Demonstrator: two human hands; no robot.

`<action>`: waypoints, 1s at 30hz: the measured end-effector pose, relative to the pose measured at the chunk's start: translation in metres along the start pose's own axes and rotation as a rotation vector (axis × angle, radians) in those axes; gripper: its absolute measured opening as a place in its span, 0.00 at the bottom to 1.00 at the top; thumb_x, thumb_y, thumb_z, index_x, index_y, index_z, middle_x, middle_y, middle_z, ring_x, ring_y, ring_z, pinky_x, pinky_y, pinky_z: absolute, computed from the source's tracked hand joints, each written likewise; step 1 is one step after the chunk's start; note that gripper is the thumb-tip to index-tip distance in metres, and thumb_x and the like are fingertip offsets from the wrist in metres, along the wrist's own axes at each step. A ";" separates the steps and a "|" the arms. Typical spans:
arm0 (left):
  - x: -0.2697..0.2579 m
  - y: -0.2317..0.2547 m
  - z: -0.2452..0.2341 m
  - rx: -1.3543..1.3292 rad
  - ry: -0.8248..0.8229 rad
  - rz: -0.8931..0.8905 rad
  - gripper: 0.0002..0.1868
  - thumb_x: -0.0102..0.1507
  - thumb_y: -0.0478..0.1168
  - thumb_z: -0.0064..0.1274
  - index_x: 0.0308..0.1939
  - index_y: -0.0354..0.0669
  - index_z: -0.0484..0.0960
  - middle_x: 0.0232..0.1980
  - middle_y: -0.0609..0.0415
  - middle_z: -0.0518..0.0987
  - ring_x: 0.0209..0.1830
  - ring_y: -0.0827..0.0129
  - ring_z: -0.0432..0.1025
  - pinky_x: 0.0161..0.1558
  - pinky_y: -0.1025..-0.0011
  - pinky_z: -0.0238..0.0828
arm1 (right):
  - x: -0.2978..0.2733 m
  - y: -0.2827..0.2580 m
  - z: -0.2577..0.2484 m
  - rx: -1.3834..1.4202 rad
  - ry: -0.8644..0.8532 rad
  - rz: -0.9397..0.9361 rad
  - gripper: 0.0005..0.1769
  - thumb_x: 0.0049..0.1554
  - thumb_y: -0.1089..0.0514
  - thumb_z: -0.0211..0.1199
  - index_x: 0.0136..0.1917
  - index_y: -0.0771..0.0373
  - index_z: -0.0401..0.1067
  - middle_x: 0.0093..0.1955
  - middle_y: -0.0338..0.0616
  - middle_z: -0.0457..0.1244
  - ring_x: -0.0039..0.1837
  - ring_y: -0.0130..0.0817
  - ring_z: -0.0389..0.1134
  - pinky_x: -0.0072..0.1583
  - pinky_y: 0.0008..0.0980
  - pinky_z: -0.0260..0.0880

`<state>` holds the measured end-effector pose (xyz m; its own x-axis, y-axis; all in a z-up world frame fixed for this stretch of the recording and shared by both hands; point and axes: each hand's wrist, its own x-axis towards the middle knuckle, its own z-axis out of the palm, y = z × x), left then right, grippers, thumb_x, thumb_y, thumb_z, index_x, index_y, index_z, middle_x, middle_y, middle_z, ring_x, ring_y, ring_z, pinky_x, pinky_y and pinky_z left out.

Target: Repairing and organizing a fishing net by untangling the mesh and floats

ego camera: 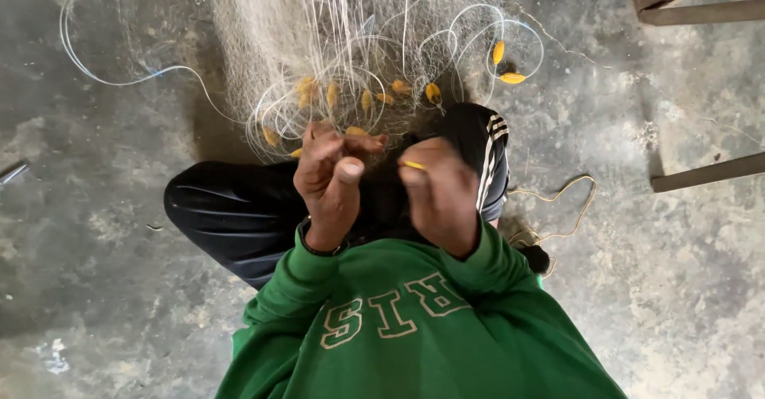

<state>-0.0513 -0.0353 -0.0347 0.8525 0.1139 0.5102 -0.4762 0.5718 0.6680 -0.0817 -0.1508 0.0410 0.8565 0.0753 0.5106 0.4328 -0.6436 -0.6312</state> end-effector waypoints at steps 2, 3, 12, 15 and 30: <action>0.004 0.003 0.002 0.022 0.020 -0.016 0.09 0.64 0.36 0.35 0.40 0.31 0.66 0.34 0.44 0.66 0.37 0.47 0.71 0.42 0.49 0.71 | 0.003 -0.004 -0.004 0.562 0.226 0.049 0.11 0.55 0.67 0.42 0.36 0.67 0.65 0.33 0.48 0.60 0.42 0.30 0.66 0.51 0.24 0.66; 0.004 0.000 0.001 0.026 0.026 -0.016 0.09 0.64 0.36 0.35 0.40 0.31 0.66 0.34 0.44 0.66 0.37 0.47 0.71 0.42 0.49 0.71 | 0.001 0.003 -0.006 0.565 0.220 0.051 0.11 0.55 0.67 0.42 0.36 0.67 0.65 0.33 0.48 0.60 0.42 0.30 0.66 0.51 0.24 0.66; 0.017 0.031 0.020 0.141 0.071 -0.273 0.09 0.65 0.43 0.36 0.38 0.41 0.66 0.28 0.45 0.74 0.28 0.57 0.74 0.34 0.69 0.76 | 0.032 -0.003 -0.061 0.855 -0.237 -0.568 0.08 0.55 0.58 0.49 0.34 0.57 0.63 0.30 0.39 0.58 0.36 0.34 0.65 0.58 0.51 0.59; 0.017 0.034 0.023 0.029 0.095 -0.433 0.08 0.64 0.42 0.36 0.40 0.41 0.61 0.28 0.38 0.74 0.30 0.54 0.74 0.34 0.67 0.75 | 0.031 0.012 -0.070 0.055 -0.620 -0.677 0.19 0.48 0.69 0.57 0.53 0.59 0.60 0.35 0.34 0.55 0.36 0.28 0.54 0.41 0.30 0.57; 0.019 0.035 0.038 -0.153 0.071 -0.627 0.07 0.63 0.43 0.40 0.35 0.43 0.66 0.25 0.51 0.68 0.30 0.60 0.74 0.37 0.64 0.76 | 0.055 0.025 -0.042 -0.138 -0.126 -0.504 0.04 0.54 0.66 0.58 0.38 0.70 0.69 0.38 0.48 0.58 0.35 0.41 0.58 0.37 0.35 0.62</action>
<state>-0.0602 -0.0436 0.0189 0.9735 -0.2287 0.0074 0.1484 0.6558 0.7402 -0.0352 -0.1949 0.0776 0.5826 0.4865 0.6511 0.7657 -0.5971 -0.2389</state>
